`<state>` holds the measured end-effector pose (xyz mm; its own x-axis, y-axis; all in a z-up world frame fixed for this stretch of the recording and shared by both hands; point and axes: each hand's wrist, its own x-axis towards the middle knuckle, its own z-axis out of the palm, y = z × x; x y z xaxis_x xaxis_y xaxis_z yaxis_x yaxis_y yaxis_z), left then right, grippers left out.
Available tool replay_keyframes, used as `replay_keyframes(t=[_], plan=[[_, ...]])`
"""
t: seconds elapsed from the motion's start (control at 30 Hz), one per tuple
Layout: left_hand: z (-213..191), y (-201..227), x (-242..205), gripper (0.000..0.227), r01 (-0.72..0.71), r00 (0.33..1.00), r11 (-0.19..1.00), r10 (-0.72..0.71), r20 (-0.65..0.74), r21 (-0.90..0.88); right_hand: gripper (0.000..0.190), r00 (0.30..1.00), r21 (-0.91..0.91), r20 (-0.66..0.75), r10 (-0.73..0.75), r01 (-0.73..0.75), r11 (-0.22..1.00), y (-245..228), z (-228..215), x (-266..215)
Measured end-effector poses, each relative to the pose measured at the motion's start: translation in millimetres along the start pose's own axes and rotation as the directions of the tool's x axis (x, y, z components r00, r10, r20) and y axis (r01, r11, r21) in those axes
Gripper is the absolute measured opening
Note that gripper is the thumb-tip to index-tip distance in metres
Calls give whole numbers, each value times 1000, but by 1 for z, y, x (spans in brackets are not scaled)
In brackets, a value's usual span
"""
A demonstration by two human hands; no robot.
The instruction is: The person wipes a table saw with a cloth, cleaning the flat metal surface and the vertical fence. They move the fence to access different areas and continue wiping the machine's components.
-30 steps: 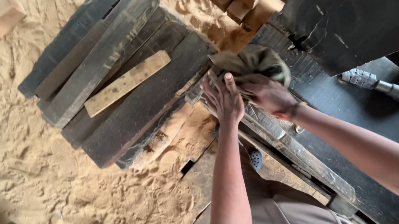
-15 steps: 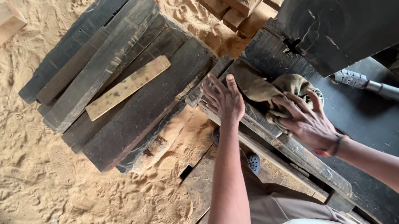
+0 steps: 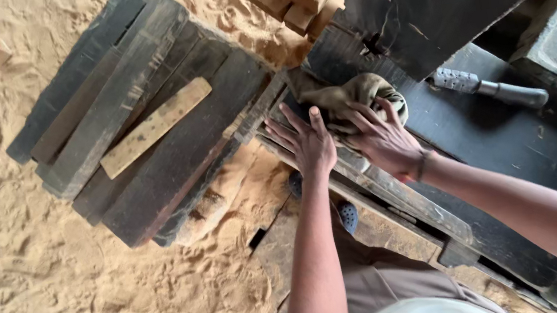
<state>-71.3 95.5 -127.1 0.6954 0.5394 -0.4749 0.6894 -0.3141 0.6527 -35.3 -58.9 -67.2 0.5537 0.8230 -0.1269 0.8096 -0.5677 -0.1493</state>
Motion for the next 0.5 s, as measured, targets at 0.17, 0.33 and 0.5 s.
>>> replay_keyframes(t=[0.17,0.33,0.5], plan=[[7,-8,4,96,-29,999,999,29,-24,19,49,998,-58,69,6,-2,998,10,0,-69],[10,-12,8,98,-18,1000,995,19,-10,99,26,984,-34,127,126,-123,992,25,13,-163],[10,-18,8,100,-11,998,996,6,61,84,44,998,86,-7,58,-57,995,28,11,-155]])
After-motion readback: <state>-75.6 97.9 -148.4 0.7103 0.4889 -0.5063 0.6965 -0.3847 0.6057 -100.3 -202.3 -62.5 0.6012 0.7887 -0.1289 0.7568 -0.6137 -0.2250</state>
